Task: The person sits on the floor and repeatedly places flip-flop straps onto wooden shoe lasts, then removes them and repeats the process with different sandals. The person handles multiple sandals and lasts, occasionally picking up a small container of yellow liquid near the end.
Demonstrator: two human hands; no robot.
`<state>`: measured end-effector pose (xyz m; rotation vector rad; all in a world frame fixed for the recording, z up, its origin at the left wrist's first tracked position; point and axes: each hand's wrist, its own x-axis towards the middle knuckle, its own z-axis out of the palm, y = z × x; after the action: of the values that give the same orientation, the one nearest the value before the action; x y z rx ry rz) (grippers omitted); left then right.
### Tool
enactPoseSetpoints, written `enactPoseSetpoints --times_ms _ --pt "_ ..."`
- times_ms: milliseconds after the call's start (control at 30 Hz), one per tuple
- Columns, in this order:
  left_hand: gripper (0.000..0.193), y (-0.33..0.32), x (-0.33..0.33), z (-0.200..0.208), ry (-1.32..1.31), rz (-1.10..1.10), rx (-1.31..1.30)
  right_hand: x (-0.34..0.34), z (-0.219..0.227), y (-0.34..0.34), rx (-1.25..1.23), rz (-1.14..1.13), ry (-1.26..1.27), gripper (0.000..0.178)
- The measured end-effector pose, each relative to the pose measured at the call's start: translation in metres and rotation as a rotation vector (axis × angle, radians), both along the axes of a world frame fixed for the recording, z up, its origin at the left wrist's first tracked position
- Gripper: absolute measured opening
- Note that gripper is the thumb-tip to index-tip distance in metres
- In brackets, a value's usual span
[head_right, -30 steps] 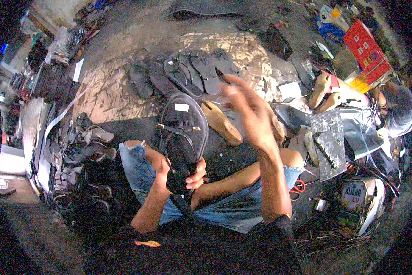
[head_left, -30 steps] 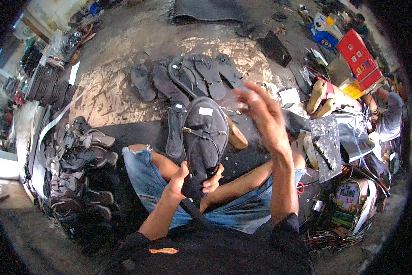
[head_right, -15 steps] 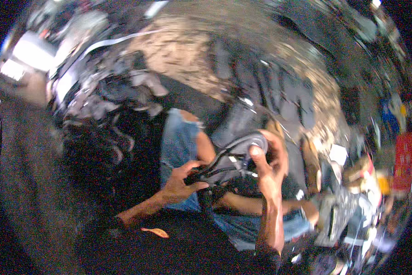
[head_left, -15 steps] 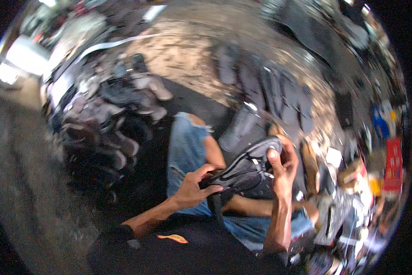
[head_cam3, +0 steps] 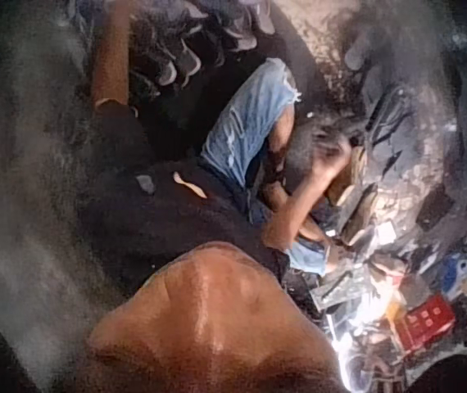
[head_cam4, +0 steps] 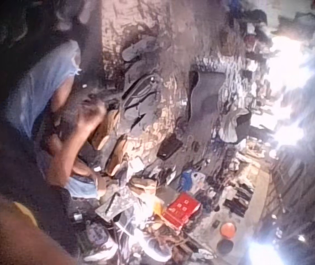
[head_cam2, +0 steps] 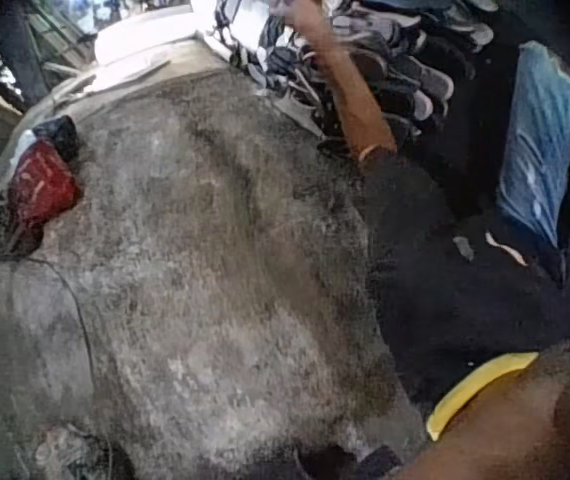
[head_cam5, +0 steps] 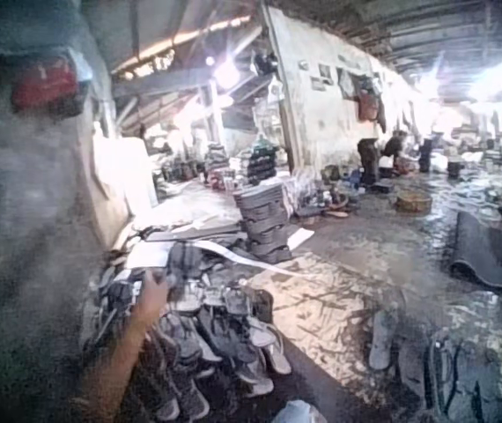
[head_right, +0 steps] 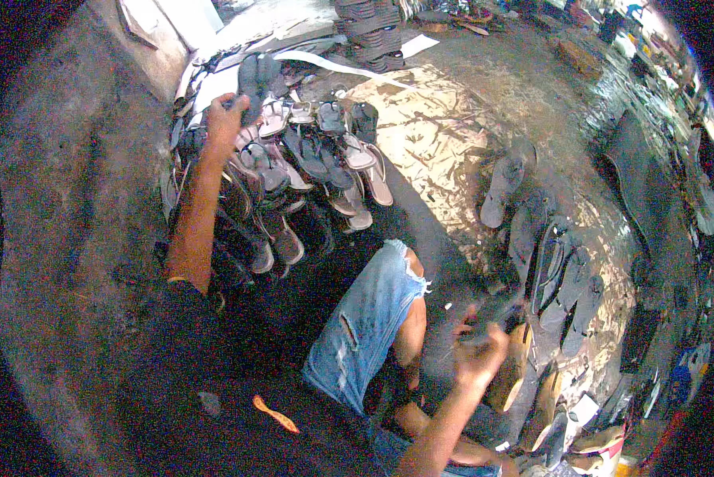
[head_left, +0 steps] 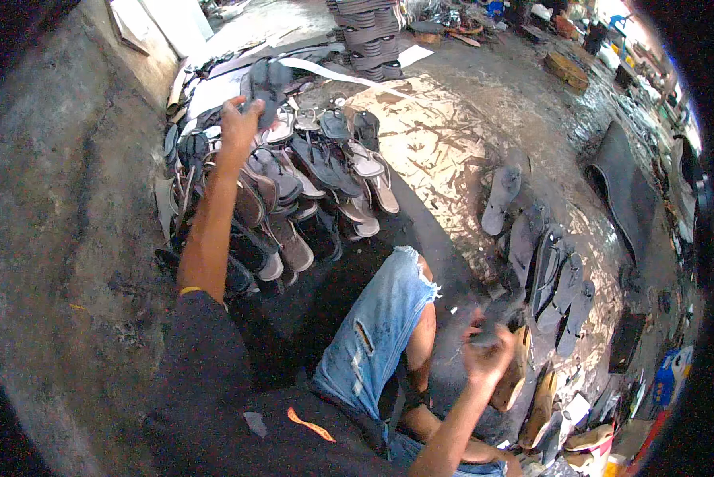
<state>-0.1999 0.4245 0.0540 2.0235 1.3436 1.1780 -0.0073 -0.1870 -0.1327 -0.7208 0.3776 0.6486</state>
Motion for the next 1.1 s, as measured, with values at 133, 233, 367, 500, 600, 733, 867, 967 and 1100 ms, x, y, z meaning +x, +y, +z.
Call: enactPoseSetpoints --times_ms 133,233,367,500,600,733,867,967,1100 --pt "0.066 0.121 -0.028 -0.004 0.309 0.049 -0.359 -0.025 0.069 -0.032 0.237 0.057 -0.104 0.076" --pt "0.071 0.096 -0.005 -0.022 0.633 0.143 -0.136 -0.056 0.110 -0.067 0.026 0.139 -0.193 0.086" --pt "0.059 -0.202 0.103 -0.011 -0.033 -0.912 -0.211 -0.103 0.110 -0.101 -1.123 0.012 -0.952 0.098" --pt "0.059 -0.426 0.090 -0.019 -0.390 -1.445 -1.095 -0.096 0.101 -0.068 -1.160 0.179 -1.390 0.077" --pt "0.048 -0.473 0.108 -0.043 -0.416 -1.498 -0.930 -0.113 0.087 -0.081 -1.168 0.149 -1.375 0.054" --pt "0.049 -0.497 0.091 -0.023 -0.133 -1.666 -0.751 -0.111 0.104 -0.150 -0.792 -0.187 -1.064 0.017" --pt "0.050 -0.497 0.102 -0.001 -0.216 -1.858 0.203 -0.077 0.196 -0.156 -0.935 -0.202 -0.828 0.016" --pt "0.044 -0.499 0.099 0.014 -0.152 -1.864 0.355 -0.070 0.233 -0.138 -0.908 0.086 -1.019 0.020" --pt "0.040 -0.498 0.100 0.014 -0.113 -1.895 0.388 -0.063 0.238 -0.121 -0.829 0.311 -0.974 0.020"
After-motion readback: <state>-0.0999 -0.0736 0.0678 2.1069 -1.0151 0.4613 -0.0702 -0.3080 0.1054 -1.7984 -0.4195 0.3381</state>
